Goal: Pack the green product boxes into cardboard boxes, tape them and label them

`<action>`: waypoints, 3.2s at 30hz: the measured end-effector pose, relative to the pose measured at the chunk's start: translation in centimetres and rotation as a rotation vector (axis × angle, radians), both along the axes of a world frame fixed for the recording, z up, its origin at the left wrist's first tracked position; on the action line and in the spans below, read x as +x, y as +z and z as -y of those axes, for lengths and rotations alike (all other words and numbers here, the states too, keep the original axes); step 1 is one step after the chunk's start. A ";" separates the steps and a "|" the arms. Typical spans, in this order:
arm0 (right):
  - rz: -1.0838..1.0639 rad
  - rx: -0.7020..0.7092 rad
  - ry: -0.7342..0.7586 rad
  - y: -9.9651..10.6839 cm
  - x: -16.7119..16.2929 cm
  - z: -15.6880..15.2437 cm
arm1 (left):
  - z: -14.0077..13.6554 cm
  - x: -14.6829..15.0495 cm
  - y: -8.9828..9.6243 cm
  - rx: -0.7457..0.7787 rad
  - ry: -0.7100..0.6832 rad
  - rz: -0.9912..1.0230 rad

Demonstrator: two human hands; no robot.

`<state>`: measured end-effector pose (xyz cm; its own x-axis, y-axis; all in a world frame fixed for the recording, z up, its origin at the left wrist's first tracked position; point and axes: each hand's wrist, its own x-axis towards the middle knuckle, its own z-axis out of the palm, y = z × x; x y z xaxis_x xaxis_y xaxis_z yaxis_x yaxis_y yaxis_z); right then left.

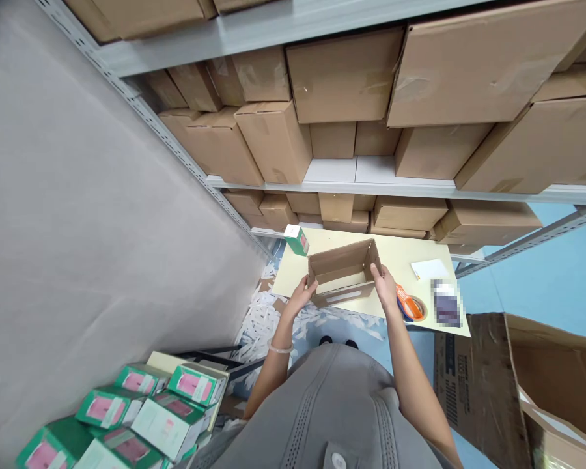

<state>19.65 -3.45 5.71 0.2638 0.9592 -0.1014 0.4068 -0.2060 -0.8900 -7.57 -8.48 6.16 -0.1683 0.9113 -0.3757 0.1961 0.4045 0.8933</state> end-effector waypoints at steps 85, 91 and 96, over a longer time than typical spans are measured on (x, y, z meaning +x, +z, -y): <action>0.752 0.370 0.224 0.3 1.0 -2.1 | -6.8 -0.7 1.6 0.314 -0.190 -0.718; 1.037 0.374 0.368 2.9 0.5 -3.6 | -8.1 -0.6 2.8 0.487 -0.439 -0.945; 1.106 0.335 0.434 2.3 0.3 -3.5 | -7.8 -0.4 2.3 0.499 -0.453 -1.038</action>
